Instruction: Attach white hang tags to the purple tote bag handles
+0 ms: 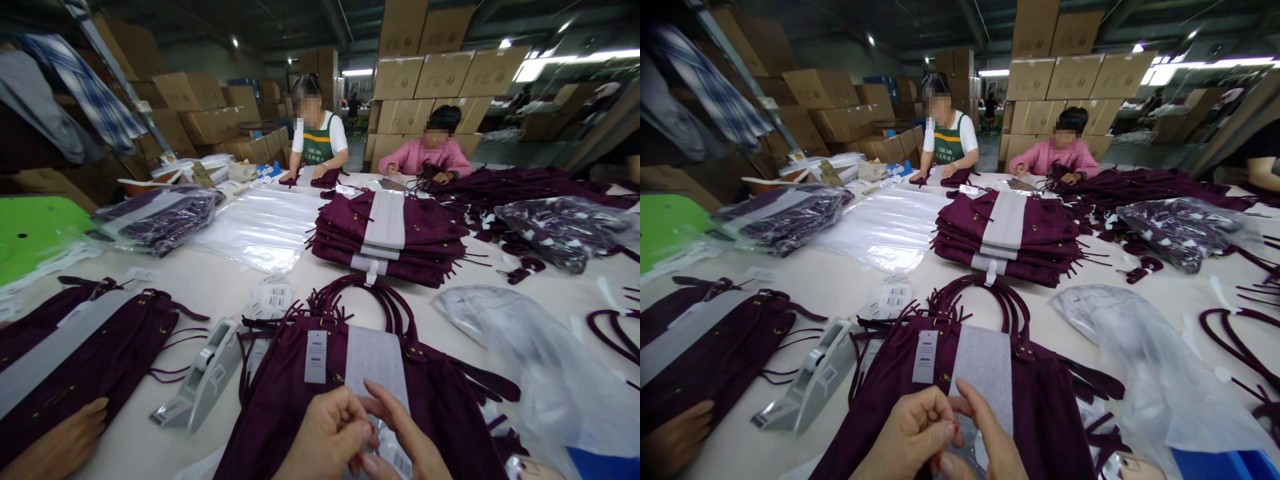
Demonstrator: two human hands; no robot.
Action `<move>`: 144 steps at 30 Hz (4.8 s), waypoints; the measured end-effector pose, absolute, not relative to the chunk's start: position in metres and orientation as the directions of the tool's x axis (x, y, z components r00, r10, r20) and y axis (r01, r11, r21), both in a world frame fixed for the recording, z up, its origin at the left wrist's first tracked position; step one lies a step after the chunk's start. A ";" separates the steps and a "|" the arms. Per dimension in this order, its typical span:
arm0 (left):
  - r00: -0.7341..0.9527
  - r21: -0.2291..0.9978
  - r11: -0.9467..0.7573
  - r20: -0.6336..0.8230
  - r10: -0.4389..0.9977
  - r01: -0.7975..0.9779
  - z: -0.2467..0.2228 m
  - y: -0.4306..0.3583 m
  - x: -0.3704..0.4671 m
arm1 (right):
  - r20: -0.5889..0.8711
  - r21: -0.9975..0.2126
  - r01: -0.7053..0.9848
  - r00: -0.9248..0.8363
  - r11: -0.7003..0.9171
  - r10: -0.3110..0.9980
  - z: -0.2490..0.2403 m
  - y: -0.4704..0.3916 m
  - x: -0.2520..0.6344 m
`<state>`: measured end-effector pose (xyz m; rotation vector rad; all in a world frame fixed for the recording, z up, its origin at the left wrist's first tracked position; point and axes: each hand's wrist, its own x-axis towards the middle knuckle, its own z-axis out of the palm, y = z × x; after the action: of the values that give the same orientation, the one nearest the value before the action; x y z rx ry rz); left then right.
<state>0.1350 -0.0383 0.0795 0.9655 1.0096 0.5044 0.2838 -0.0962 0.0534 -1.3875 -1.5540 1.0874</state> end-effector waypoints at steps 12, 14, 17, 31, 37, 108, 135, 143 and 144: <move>0.293 0.866 0.047 -0.219 0.931 0.497 0.034 0.061 0.106 | 0.195 -0.844 0.529 0.157 0.084 0.968 0.034 -0.017 0.251; 0.287 0.711 -0.083 -0.172 0.942 0.699 0.025 0.088 0.109 | 0.186 -0.833 0.552 0.217 0.037 0.958 0.034 0.000 0.254; 0.297 0.568 -0.117 -0.236 0.925 0.815 0.012 0.116 0.116 | 0.157 -0.802 0.596 0.267 -0.035 0.951 0.028 0.019 0.258; 0.350 0.633 -0.005 -0.422 0.836 0.774 0.011 0.122 0.113 | 0.055 -0.650 0.745 0.242 -0.150 0.969 -0.009 0.039 0.251; 0.406 0.796 0.031 -0.342 0.848 0.605 0.000 0.121 0.111 | 0.132 -0.393 0.904 0.236 -0.168 0.963 -0.014 0.042 0.247; 0.431 0.866 0.071 -0.316 0.845 0.496 0.000 0.157 0.106 | -0.357 -0.522 0.753 0.232 -0.400 0.905 0.017 0.047 0.249; 0.583 0.704 0.672 -0.453 0.674 -0.231 0.026 0.103 0.073 | -0.648 -0.629 -0.497 -0.089 -0.598 0.756 0.016 0.037 0.246; 0.608 0.711 0.687 -0.481 0.632 -0.152 0.024 0.044 0.053 | -0.644 -0.617 -0.444 -0.191 -0.650 0.741 0.008 0.028 0.232; 0.597 0.731 0.672 -0.489 0.636 -0.116 0.023 0.038 0.054 | -0.645 -0.618 -0.438 -0.192 -0.652 0.740 0.008 0.028 0.230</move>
<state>0.0539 0.0383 0.0229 0.7122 0.8216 0.4820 0.2302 0.0284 0.0077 -1.2784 -0.3815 1.9255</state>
